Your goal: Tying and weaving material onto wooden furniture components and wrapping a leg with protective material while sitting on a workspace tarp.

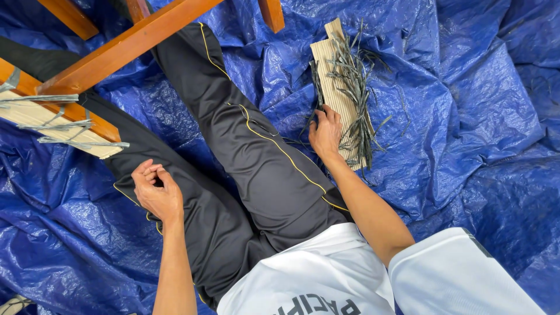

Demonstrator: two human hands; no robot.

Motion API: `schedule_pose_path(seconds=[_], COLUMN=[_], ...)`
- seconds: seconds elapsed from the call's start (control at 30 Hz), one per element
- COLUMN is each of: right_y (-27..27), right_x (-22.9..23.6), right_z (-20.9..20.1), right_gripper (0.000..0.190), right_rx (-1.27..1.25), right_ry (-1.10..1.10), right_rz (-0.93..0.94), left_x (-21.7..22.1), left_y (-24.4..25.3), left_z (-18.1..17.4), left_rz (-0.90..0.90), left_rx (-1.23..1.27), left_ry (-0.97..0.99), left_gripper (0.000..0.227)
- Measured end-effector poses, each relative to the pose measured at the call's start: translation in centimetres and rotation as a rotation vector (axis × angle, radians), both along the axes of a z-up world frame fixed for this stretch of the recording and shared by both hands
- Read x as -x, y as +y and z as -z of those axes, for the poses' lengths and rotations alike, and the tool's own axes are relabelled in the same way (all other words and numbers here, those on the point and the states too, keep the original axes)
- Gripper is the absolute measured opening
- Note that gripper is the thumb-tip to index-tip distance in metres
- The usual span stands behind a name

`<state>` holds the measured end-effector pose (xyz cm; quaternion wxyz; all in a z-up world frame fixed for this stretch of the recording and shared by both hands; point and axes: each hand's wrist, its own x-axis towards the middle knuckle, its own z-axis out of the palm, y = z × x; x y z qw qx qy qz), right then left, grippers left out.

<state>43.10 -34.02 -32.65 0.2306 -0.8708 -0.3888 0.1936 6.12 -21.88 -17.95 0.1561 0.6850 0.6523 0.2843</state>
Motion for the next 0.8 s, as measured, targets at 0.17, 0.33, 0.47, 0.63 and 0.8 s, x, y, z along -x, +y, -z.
schedule_pose_path(seconds=[0.17, 0.33, 0.47, 0.63, 0.8], right_y=[0.4, -0.3, -0.9, -1.3, -1.2], right_x=[0.3, 0.4, 0.7, 0.5, 0.1], right_z=[-0.2, -0.3, -1.3, -0.7, 0.2], right_gripper=[0.046, 0.040, 0.032, 0.032, 0.043], right_rx=[0.013, 0.003, 0.002, -0.109, 0.009], right_ry=[-0.061, -0.053, 0.082, -0.042, -0.068], right_rz=[0.006, 0.005, 0.074, 0.018, -0.053], left_x=[0.1, 0.1, 0.2, 0.2, 0.1], left_y=[0.1, 0.1, 0.1, 0.1, 0.1], left_z=[0.2, 0.2, 0.1, 0.0, 0.1], left_rz=[-0.012, -0.018, -0.031, -0.033, -0.031], left_rx=[-0.002, -0.010, -0.003, -0.007, -0.005], left_ry=[-0.024, -0.030, -0.046, -0.054, -0.061], left_gripper=[0.025, 0.025, 0.024, 0.024, 0.024])
